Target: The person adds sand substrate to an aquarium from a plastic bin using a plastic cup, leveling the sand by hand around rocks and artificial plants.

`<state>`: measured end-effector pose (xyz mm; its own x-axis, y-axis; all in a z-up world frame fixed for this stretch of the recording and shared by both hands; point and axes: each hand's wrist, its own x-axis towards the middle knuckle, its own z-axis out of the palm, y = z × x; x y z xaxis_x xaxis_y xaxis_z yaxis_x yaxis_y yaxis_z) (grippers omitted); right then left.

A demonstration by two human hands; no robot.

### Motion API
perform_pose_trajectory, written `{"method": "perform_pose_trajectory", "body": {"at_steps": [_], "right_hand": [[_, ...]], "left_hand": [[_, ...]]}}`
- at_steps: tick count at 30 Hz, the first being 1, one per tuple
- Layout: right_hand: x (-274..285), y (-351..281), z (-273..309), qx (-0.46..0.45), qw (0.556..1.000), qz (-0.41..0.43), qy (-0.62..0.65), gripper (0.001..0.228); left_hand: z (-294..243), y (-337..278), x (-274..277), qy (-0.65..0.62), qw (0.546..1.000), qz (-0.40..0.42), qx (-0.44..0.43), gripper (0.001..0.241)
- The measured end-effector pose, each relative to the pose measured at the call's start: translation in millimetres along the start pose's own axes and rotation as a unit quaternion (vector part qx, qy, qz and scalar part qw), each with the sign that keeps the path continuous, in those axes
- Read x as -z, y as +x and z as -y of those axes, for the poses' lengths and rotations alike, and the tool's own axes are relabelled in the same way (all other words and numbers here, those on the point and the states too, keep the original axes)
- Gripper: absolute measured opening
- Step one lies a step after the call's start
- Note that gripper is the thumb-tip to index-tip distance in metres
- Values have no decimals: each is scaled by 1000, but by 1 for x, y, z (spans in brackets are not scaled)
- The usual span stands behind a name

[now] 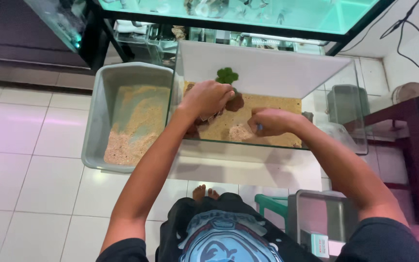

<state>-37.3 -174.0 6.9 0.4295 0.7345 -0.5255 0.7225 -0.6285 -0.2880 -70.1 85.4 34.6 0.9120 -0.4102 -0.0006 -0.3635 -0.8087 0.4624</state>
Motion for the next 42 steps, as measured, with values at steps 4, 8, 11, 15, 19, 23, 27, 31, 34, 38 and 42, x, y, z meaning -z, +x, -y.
{"method": "perform_pose_trajectory", "body": {"at_steps": [4, 8, 11, 15, 19, 23, 27, 31, 34, 38, 42], "right_hand": [[2, 16, 9, 17, 999, 8, -34, 26], [-3, 36, 10, 50, 998, 4, -41, 27], [-3, 44, 17, 54, 998, 0, -29, 29], [10, 39, 41, 54, 998, 18, -23, 30], [4, 42, 37, 65, 997, 1, -45, 26], [-1, 38, 14, 11, 998, 12, -53, 23], [-4, 26, -6, -23, 996, 25, -77, 18], [-6, 8, -20, -38, 997, 11, -63, 18], [-9, 0, -22, -58, 996, 33, -58, 12], [-17, -4, -37, -65, 995, 10, -77, 16], [-18, -3, -43, -85, 993, 12, -86, 14]], "left_hand": [[13, -14, -10, 15, 999, -14, 27, 35], [27, -17, -24, 32, 997, -57, 37, 37], [32, -19, -28, 17, 995, -84, 42, 35], [30, -21, -30, 31, 992, -105, 61, 36], [31, -23, -32, 27, 993, -105, 55, 36], [32, -26, -32, 31, 994, -92, 51, 35], [30, -27, -30, 36, 995, -78, 47, 35], [34, -23, -39, 40, 996, -66, 42, 35], [33, -23, -40, 44, 996, -61, 38, 36], [28, -26, -38, 47, 997, -47, 41, 38], [30, -26, -37, 42, 998, -36, 41, 36]]}}
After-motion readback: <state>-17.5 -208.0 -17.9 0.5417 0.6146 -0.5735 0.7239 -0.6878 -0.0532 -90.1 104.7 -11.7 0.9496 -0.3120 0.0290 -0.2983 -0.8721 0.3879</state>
